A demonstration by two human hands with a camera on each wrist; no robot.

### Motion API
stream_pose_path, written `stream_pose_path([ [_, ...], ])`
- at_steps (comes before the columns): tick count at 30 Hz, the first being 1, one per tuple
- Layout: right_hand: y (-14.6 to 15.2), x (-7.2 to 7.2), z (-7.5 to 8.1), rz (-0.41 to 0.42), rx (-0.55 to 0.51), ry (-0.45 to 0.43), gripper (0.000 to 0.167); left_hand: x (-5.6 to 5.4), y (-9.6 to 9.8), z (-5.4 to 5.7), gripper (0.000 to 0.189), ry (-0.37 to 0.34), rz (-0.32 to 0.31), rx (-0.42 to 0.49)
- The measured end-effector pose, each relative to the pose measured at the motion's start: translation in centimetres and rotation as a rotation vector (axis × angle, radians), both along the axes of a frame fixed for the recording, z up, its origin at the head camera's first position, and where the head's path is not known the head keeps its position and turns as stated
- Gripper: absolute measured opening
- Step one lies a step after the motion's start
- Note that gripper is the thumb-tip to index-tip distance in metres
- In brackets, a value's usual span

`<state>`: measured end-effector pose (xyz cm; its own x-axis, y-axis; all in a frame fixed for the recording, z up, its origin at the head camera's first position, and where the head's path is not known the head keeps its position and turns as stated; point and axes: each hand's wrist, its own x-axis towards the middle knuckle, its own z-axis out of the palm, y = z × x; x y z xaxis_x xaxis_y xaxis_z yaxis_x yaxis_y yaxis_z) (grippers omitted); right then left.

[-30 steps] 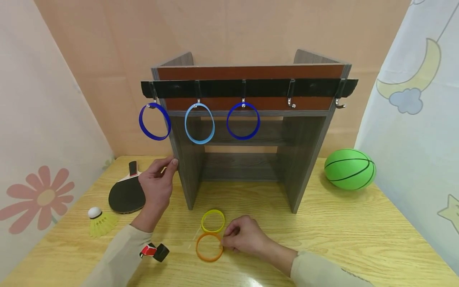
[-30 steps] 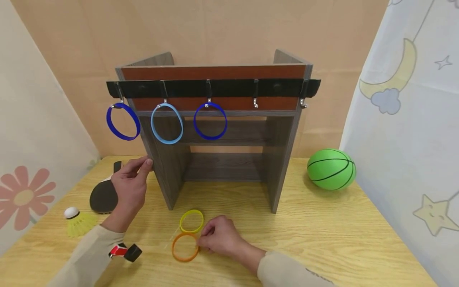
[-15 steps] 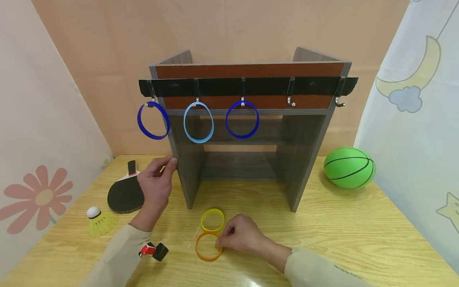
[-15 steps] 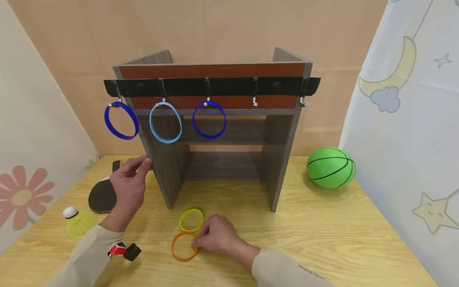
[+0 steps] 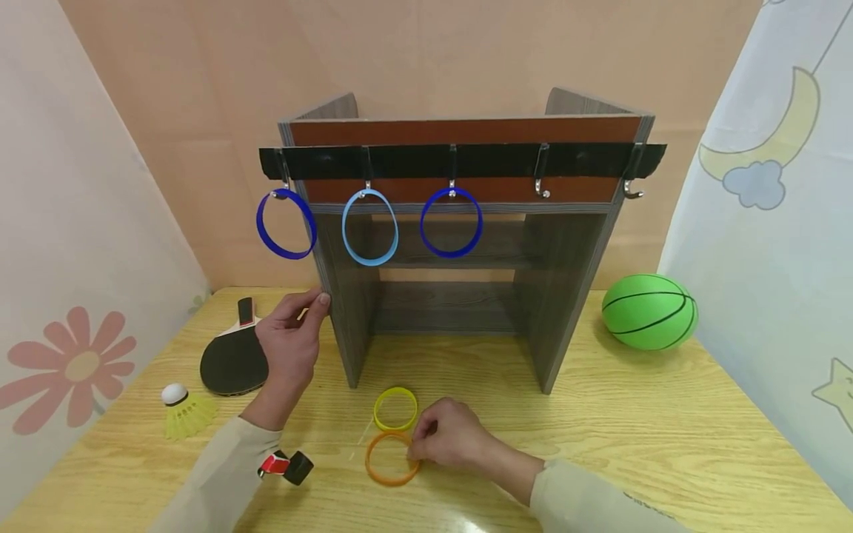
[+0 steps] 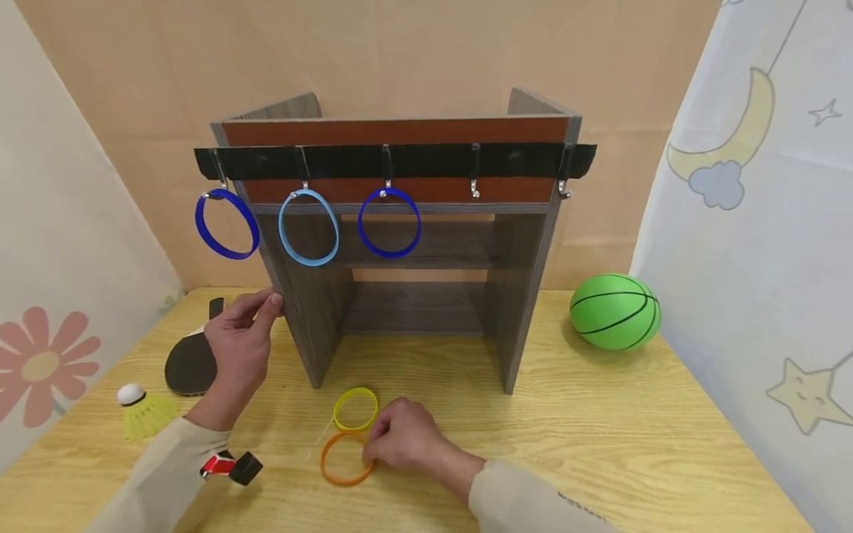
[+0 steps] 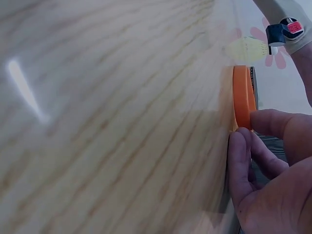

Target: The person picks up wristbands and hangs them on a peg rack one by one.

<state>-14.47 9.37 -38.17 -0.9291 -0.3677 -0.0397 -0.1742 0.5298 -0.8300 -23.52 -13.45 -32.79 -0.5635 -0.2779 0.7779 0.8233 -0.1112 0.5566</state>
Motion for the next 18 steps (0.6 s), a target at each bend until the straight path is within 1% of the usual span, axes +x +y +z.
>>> stream_pose_path([
  [3,0.1,0.0,0.2,-0.001,-0.045,-0.054,0.013,0.0,0.0,0.0,0.015,0.000,0.004,-0.001],
  [9,0.8,0.1,0.5,0.036,-0.124,-0.163,0.011,0.1,0.1,-0.1,0.014,-0.005,0.001,-0.014],
  [11,1.2,0.1,0.5,0.049,-0.158,-0.204,0.010,0.1,0.1,0.0,0.014,-0.005,-0.009,-0.010],
  [15,2.2,0.2,0.4,0.073,-0.221,-0.284,0.010,0.1,0.1,0.0,0.014,-0.003,0.006,-0.015],
  [18,3.2,0.4,0.3,0.089,-0.231,-0.312,0.011,0.2,0.1,0.0,0.014,-0.004,0.011,-0.015],
])
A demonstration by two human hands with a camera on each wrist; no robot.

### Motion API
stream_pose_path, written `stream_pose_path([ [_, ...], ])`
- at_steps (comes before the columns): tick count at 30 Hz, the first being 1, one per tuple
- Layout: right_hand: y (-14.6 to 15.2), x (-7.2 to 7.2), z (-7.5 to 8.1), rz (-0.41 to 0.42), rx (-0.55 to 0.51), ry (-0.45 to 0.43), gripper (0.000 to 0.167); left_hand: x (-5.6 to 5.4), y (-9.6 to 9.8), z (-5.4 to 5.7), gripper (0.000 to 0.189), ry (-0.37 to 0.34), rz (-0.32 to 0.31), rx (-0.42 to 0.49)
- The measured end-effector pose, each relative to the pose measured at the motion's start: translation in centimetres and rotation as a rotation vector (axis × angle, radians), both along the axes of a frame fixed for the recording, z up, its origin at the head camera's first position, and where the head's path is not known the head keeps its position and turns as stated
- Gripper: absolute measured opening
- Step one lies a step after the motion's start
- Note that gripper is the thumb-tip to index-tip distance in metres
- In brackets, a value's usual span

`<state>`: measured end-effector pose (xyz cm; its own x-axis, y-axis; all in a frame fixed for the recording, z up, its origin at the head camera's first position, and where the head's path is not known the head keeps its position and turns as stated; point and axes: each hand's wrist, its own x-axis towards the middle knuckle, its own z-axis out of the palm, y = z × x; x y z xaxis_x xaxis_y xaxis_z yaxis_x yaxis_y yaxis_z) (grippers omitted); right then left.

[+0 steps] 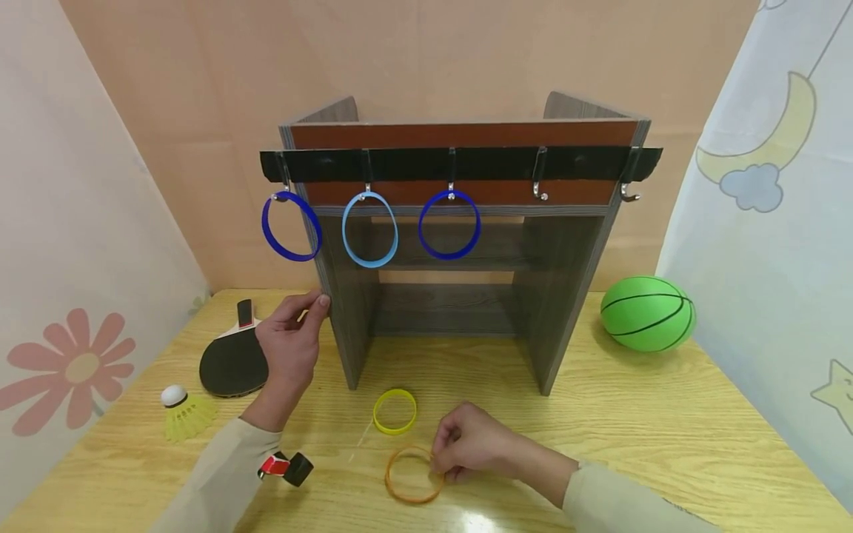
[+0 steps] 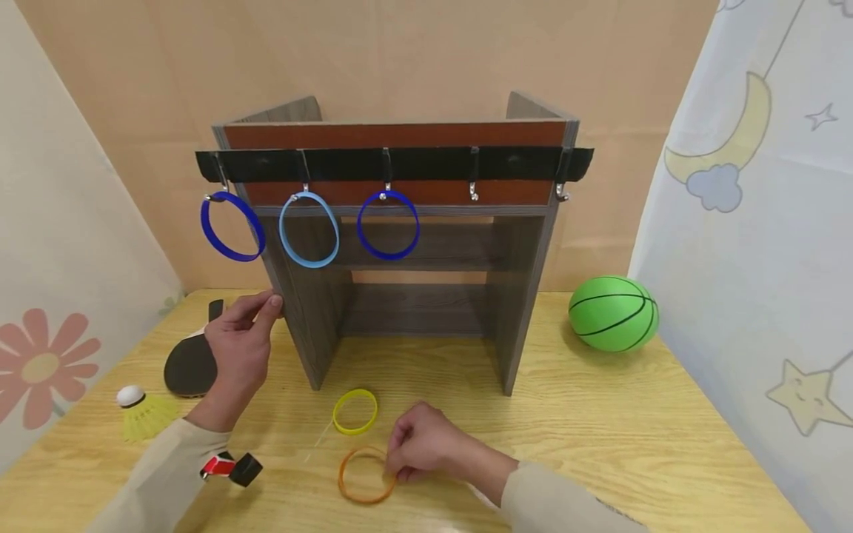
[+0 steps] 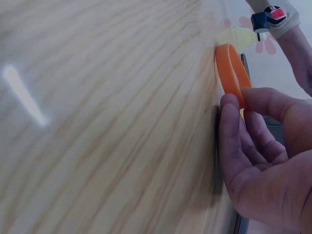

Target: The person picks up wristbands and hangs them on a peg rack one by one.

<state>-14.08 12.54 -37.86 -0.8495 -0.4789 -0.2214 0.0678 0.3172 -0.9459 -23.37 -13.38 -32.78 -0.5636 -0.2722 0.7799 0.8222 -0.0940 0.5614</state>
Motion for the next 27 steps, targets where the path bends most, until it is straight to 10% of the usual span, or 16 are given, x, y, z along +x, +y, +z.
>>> stream_pose_path([
  [27,8.4,0.3,3.0,-0.002,-0.181,0.002,0.015,-0.1,0.1,-0.1,0.018,0.008,-0.016,0.021],
])
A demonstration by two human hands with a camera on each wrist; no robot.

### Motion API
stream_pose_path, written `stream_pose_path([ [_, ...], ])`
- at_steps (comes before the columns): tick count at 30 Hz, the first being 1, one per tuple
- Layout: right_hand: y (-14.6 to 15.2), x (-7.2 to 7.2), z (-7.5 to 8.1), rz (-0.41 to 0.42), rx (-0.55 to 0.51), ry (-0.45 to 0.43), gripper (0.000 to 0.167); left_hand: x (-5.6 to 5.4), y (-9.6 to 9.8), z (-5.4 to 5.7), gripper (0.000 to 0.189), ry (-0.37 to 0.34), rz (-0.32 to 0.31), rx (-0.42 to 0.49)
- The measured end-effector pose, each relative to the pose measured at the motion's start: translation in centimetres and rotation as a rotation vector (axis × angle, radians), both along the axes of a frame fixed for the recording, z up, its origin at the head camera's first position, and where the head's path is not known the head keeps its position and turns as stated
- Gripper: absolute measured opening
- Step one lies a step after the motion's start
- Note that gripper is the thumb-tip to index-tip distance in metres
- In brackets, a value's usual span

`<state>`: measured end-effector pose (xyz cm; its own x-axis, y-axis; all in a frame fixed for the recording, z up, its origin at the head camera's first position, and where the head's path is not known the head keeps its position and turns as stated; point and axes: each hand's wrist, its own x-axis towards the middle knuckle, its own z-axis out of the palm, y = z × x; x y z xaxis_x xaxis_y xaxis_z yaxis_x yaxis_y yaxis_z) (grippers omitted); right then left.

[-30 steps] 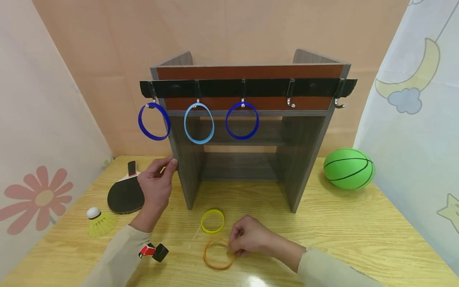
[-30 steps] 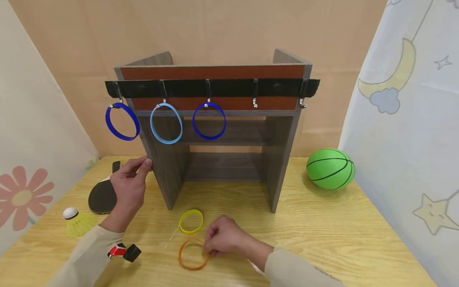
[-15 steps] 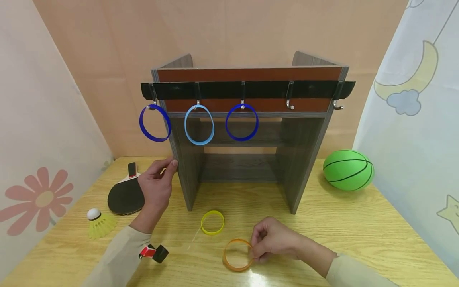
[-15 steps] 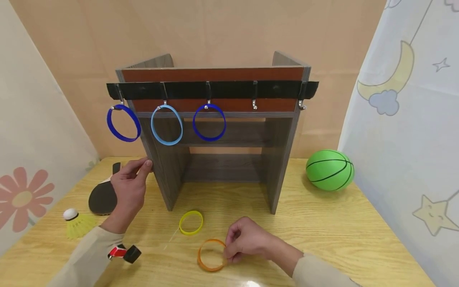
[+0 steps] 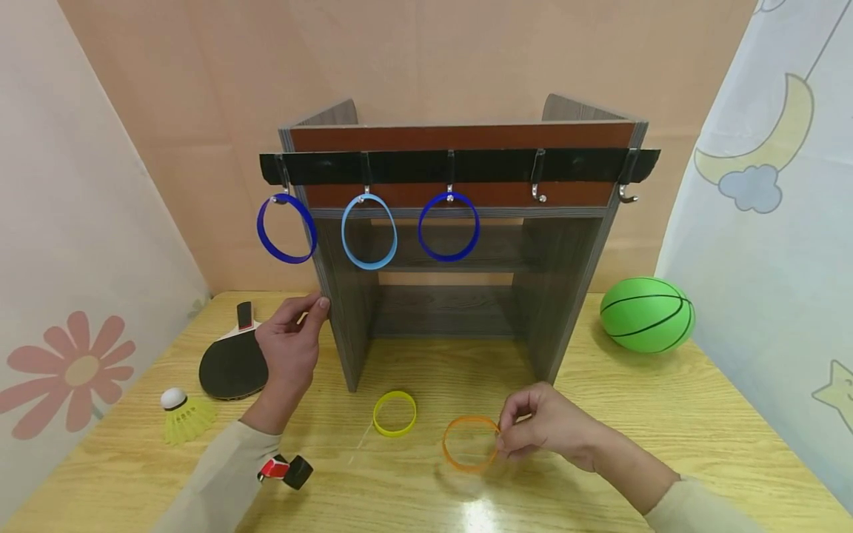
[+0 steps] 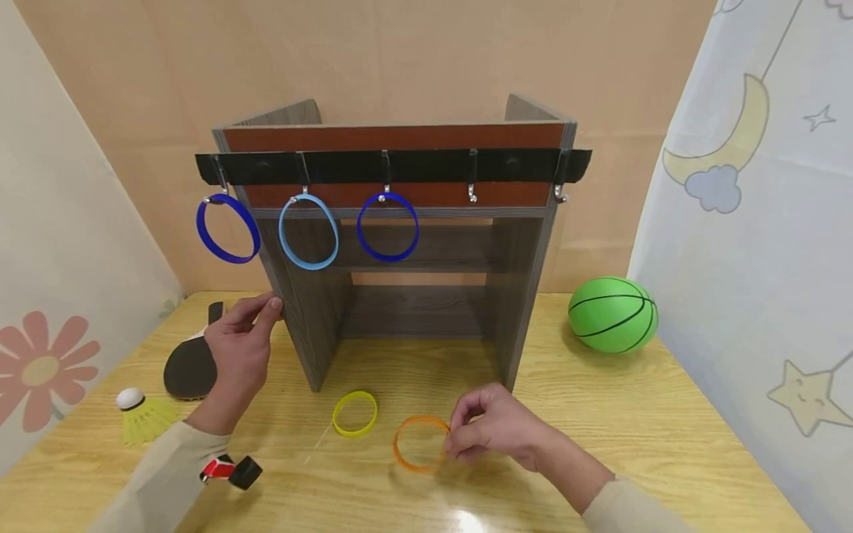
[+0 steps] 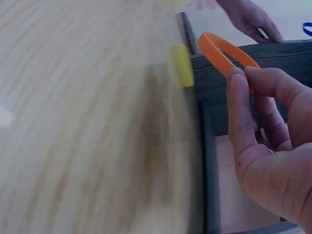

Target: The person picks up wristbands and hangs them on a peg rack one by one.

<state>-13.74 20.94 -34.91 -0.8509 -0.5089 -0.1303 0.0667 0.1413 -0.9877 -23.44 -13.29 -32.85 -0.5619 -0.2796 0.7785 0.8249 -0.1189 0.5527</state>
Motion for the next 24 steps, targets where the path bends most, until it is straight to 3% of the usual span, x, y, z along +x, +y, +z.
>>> stream_pose_path([
  [7,0.9,-0.2,1.9,-0.027,-0.054,0.059,0.009,-0.1,0.0,-0.1,0.018,0.005,-0.016,0.011],
  [12,1.3,-0.3,3.3,-0.016,-0.150,0.110,0.015,-0.1,-0.1,-0.2,0.017,0.004,-0.012,0.009],
  [20,2.0,-0.6,5.6,0.037,-0.380,0.195,0.026,-0.1,0.0,-0.1,0.017,-0.003,-0.016,0.010],
  [24,2.2,-0.6,7.0,0.023,-0.500,0.240,0.029,-0.1,0.0,-0.1,0.017,-0.001,-0.018,0.011],
])
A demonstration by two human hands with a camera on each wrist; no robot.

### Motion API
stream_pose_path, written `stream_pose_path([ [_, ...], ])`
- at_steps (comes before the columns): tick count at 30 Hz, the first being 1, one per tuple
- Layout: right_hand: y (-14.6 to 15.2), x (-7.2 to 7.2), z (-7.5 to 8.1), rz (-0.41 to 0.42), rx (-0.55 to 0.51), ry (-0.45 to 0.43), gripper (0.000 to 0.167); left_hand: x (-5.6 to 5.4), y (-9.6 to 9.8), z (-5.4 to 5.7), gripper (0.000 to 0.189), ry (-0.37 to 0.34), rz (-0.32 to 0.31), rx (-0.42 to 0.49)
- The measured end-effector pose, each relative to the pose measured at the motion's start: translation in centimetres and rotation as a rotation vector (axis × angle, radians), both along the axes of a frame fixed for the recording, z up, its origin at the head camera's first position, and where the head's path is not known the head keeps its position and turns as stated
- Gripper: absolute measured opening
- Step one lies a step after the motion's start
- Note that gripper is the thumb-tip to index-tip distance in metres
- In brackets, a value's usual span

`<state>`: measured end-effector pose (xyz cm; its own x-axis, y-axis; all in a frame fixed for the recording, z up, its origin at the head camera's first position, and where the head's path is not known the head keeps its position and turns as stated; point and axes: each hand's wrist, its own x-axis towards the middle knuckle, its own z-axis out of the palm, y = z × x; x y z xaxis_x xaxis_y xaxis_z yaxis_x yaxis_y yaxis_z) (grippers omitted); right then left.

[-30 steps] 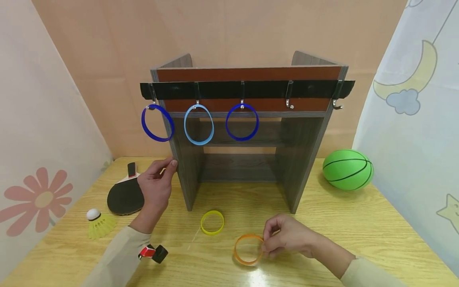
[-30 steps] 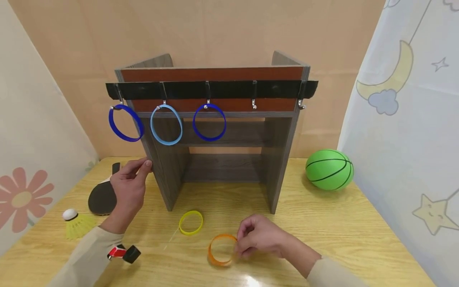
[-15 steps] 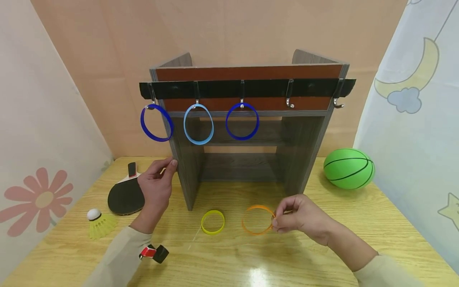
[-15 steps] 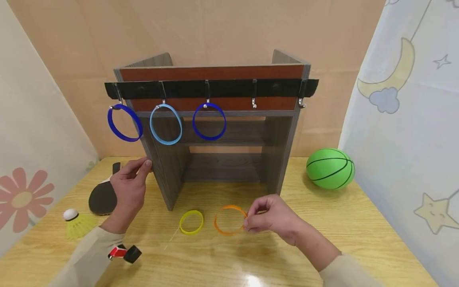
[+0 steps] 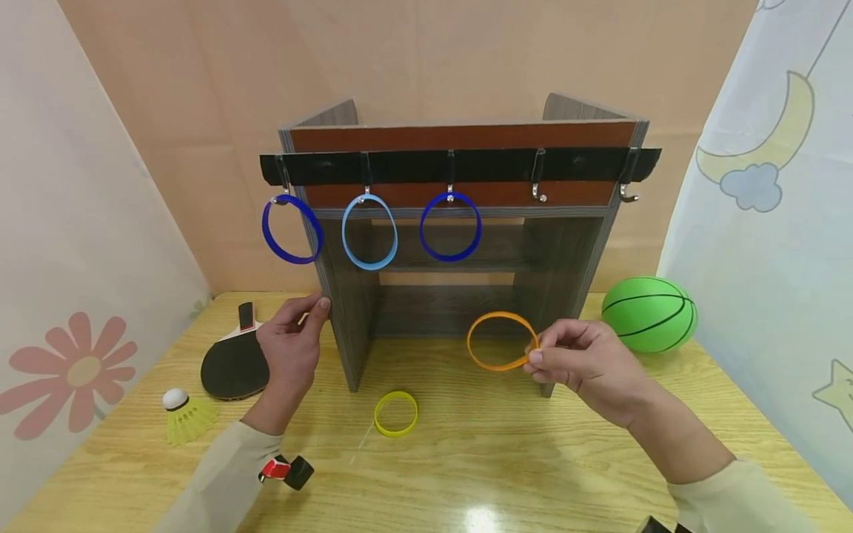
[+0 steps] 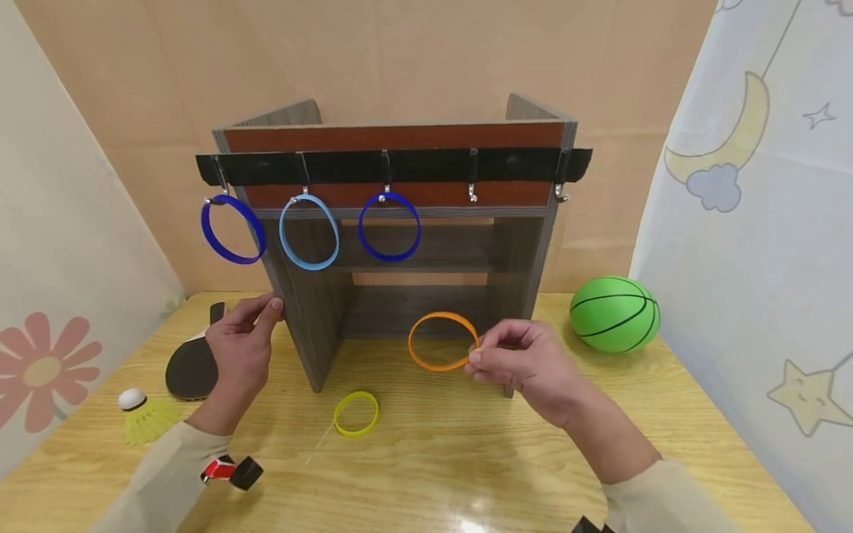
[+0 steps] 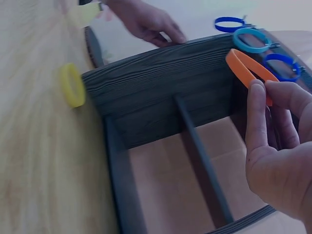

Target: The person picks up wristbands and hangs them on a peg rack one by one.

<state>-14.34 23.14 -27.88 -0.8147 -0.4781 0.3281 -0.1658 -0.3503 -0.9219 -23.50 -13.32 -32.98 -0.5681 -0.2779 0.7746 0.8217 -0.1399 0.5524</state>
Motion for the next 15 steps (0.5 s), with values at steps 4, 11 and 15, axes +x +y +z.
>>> stream_pose_path([
  [4,0.0,0.0,1.1,-0.036,-0.081,0.018,0.031,0.0,0.0,0.0,0.015,0.001,0.001,-0.003],
  [11,-0.7,-0.4,2.9,-0.053,-0.222,0.058,0.030,0.0,0.0,-0.1,0.015,-0.002,0.006,0.000],
  [15,-0.8,-0.5,3.7,-0.030,-0.311,0.083,0.029,0.0,0.0,-0.1,0.015,-0.003,-0.003,0.007],
])
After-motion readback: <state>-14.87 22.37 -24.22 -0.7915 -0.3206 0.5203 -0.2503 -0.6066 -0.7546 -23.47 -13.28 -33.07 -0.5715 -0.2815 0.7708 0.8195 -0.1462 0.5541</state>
